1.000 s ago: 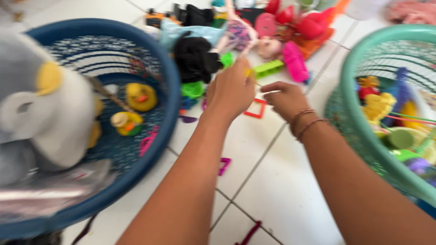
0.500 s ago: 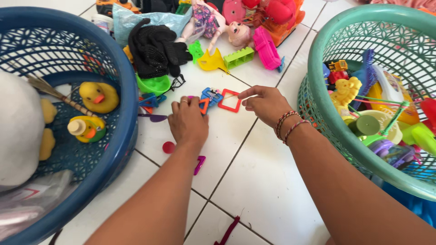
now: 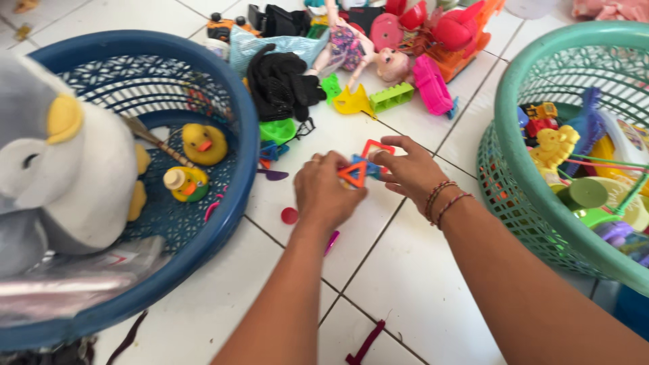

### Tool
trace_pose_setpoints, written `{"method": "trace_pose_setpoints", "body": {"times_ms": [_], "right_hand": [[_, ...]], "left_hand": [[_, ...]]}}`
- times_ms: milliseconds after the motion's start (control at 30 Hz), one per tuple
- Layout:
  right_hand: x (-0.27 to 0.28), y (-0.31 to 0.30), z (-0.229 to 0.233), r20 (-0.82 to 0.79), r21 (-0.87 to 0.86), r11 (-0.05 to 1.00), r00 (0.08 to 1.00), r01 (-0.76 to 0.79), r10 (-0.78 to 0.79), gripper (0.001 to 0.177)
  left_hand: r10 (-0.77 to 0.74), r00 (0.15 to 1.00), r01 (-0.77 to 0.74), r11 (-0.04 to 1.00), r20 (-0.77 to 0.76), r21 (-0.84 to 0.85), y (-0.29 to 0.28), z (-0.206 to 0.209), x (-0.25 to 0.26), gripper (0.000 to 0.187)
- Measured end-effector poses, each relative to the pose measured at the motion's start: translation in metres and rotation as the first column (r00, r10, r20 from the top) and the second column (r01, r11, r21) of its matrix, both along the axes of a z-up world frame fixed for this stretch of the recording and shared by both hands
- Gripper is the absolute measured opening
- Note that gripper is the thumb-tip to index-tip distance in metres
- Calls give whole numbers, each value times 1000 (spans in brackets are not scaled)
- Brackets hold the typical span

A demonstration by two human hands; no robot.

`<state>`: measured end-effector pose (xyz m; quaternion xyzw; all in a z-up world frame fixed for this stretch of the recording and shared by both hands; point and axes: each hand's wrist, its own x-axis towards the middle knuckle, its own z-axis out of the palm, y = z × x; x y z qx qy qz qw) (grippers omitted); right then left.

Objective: The person sorts a pile of mixed toys on a tiled floor into two plastic baskets. They pick up items such as a toy cash register, plastic hangers, a toy scale, a toy phone, plastic bags, and geometric shapes, placing them into either a blue or a green basket.

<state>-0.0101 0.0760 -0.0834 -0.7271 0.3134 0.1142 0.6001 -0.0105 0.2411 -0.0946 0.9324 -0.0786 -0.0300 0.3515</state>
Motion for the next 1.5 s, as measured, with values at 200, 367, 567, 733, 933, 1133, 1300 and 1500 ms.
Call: {"method": "trace_pose_setpoints", "body": {"times_ms": [200, 367, 567, 733, 933, 1133, 1300, 1500], "right_hand": [[1, -11, 13, 44, 424, 901, 991, 97, -127, 32], [7, -18, 36, 149, 537, 843, 985, -7, -86, 23], [11, -12, 49, 343, 342, 898, 926, -277, 155, 24], [14, -2, 51, 427, 144, 913, 857, -381, 290, 27], [13, 4, 59, 377, -159, 929, 849, -334, 370, 19], [13, 0, 64, 429, 130, 937, 870, -324, 241, 17], [13, -2, 68, 403, 230, 931, 898, -285, 175, 16], [11, 0, 72, 367, 322, 917, 924, -237, 109, 21]], "left_hand": [[-58, 998, 62, 907, 24, -416, -5, 4, 7, 52], [-185, 950, -36, 735, -251, -677, -2, 18, 33, 56], [-277, 833, -198, 659, -479, -726, 3, 44, 37, 62], [-337, 803, -182, 646, -491, -741, 14, 62, 32, 77], [-375, 782, -189, 619, -497, -763, 24, 65, 37, 74], [-393, 778, -216, 567, -491, -795, 29, 53, 41, 55], [-419, 743, -324, 456, -521, -829, 31, 52, 47, 51], [-508, 717, -360, 317, -477, -878, 35, 61, 46, 70]]}}
